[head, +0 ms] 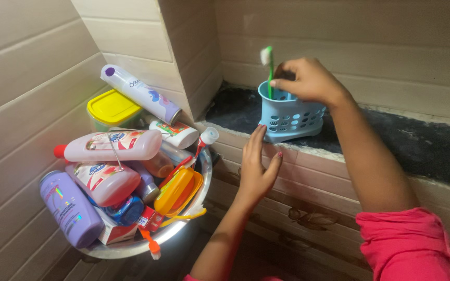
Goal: The person moves several bathroom items from a shelf into a metal tray, including a purple shampoo bottle, a white deodorant spray, and a red bathroom cleaner. They then remove toothpaste and multiple toothbrushes from a blue holder and place them into the tray. Finally, they wipe the shelf with a red cloth.
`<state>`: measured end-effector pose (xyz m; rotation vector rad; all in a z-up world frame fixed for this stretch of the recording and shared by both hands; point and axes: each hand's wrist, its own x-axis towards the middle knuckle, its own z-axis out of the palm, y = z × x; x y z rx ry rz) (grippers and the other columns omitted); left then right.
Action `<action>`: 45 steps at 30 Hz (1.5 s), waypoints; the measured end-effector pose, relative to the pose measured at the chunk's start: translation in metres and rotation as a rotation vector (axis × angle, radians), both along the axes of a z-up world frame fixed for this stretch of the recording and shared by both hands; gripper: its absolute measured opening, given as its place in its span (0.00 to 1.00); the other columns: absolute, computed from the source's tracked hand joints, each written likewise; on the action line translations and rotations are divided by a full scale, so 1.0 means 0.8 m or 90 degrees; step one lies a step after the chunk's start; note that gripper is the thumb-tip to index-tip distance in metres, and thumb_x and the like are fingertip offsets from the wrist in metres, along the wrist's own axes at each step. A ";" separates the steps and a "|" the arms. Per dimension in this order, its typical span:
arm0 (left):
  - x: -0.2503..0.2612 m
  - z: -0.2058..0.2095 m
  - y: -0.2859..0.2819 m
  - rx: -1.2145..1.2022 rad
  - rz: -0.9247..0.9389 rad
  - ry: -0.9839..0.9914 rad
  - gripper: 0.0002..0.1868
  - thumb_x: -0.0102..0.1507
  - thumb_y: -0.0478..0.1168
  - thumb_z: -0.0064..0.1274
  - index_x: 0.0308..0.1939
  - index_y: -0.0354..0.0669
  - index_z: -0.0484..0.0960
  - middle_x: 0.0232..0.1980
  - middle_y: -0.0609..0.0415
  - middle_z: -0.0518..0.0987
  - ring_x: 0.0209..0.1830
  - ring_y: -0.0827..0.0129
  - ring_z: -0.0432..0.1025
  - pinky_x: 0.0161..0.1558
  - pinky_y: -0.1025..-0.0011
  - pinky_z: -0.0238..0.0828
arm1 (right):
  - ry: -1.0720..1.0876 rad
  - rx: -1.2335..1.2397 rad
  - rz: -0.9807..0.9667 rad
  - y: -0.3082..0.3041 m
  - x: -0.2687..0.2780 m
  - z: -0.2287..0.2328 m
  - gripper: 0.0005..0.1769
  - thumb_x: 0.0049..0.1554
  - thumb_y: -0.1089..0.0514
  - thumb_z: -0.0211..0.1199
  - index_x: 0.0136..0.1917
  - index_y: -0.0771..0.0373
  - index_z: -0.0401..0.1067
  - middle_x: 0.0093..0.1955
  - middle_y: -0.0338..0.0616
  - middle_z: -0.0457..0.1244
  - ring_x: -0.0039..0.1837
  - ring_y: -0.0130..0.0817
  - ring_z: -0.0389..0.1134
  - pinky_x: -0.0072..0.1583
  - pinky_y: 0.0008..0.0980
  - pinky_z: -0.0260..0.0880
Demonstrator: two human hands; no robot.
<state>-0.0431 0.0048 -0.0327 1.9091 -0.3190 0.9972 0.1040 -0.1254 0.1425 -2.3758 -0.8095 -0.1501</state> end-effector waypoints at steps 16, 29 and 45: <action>-0.047 0.009 0.007 -0.140 -0.052 0.075 0.32 0.63 0.35 0.57 0.72 0.41 0.68 0.69 0.45 0.75 0.66 0.60 0.72 0.59 0.65 0.71 | -0.287 0.375 0.219 -0.057 -0.082 -0.001 0.07 0.72 0.62 0.64 0.61 0.67 0.75 0.52 0.47 0.71 0.53 0.29 0.75 0.60 0.31 0.77; -0.098 -0.071 0.031 -0.303 -0.115 0.126 0.22 0.66 0.30 0.55 0.65 0.36 0.72 0.59 0.49 0.80 0.59 0.67 0.76 0.62 0.69 0.73 | -0.163 0.361 0.349 0.049 -0.150 -0.083 0.10 0.60 0.65 0.68 0.56 0.66 0.77 0.49 0.46 0.72 0.46 0.28 0.71 0.50 0.28 0.72; -0.179 -0.044 0.031 -0.089 0.081 -0.019 0.14 0.65 0.30 0.57 0.55 0.37 0.78 0.53 0.44 0.81 0.52 0.55 0.77 0.56 0.65 0.74 | -0.116 0.438 0.221 0.129 -0.177 -0.181 0.11 0.57 0.63 0.69 0.55 0.62 0.79 0.47 0.43 0.72 0.45 0.28 0.72 0.47 0.28 0.69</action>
